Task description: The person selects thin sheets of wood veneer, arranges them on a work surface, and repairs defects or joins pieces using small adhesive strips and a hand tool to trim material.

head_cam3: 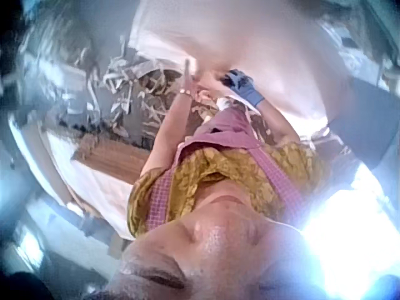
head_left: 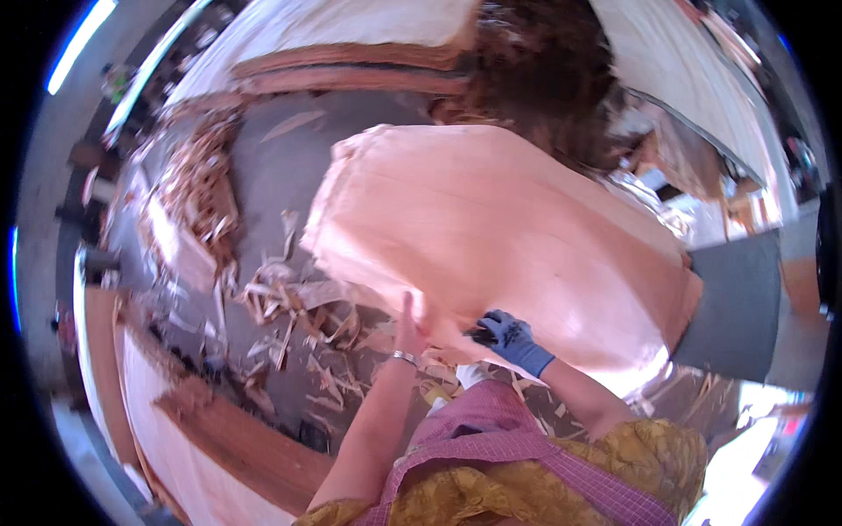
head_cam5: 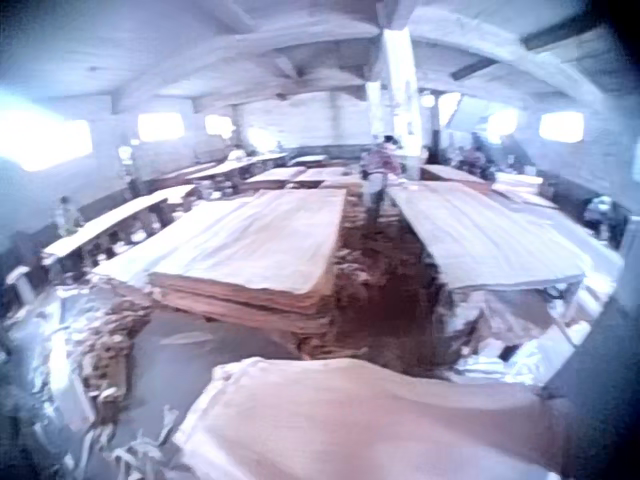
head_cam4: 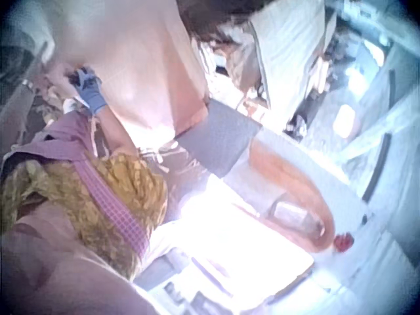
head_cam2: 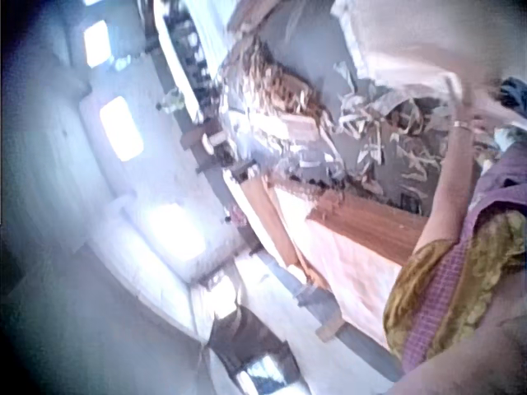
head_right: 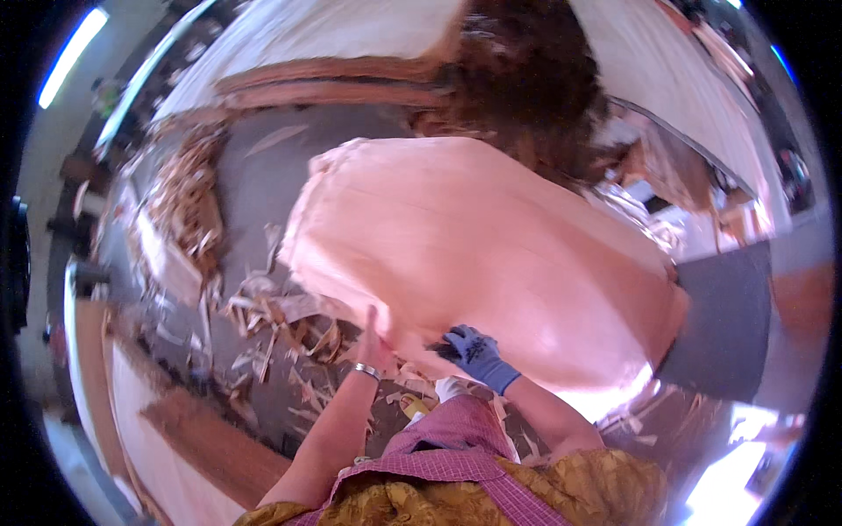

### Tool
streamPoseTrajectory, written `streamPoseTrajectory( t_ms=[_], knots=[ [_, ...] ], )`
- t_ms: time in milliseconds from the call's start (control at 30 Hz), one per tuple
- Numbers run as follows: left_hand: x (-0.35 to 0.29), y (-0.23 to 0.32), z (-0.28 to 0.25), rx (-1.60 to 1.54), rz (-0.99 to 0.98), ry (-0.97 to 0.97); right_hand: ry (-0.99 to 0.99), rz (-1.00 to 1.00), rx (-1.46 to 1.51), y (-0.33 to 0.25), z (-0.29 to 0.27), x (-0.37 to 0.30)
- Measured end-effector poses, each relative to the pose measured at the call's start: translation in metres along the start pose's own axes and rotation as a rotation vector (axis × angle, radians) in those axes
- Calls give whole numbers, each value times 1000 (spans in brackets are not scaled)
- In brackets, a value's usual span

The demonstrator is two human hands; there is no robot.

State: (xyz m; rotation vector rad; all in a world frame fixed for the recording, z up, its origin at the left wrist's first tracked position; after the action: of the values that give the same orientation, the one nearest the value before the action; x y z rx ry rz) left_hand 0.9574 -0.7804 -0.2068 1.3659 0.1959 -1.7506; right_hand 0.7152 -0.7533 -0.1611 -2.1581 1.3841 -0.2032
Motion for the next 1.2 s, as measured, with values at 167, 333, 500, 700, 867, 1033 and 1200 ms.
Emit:
streamPoseTrajectory(
  t_ms=[167, 333, 500, 700, 867, 1033, 1200],
  knots=[
    [33, 16, 15, -13, 210, -78, 283, 438, 256, -3, -4, -110],
    [-9, 26, 70, -26, 105, -255, 736, 1329, 993, 59, 85, -242],
    [-39, 40, 77, 120, 171, -311, 1260, 1563, 1807, 96, 107, -261],
    [-17, 80, 5, 301, 148, -308, 1564, 1491, 1878, 99, 124, -237],
    [10, 122, -11, 405, 208, -224, 1673, 1464, 1813, 80, 108, -254],
    [-11, 114, 42, 423, 0, -139, 1917, 1271, 1671, 35, 68, -284],
    [36, 88, 58, 803, -74, -172, 2096, 1225, 1456, -46, 54, -317]
  ],
)
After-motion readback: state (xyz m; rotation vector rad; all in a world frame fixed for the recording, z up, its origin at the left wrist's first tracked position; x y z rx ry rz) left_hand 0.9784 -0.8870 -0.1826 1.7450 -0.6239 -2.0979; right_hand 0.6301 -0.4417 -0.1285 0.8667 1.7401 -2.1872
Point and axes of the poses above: each hand's wrist, its own x-axis towards the middle knuckle, its own z-axis out of the palm, y = z × x, the point moved 2 cm from there along x, towards the middle knuckle, and after that the axes turned 2 degrees about -y, right-handed, at the moved point
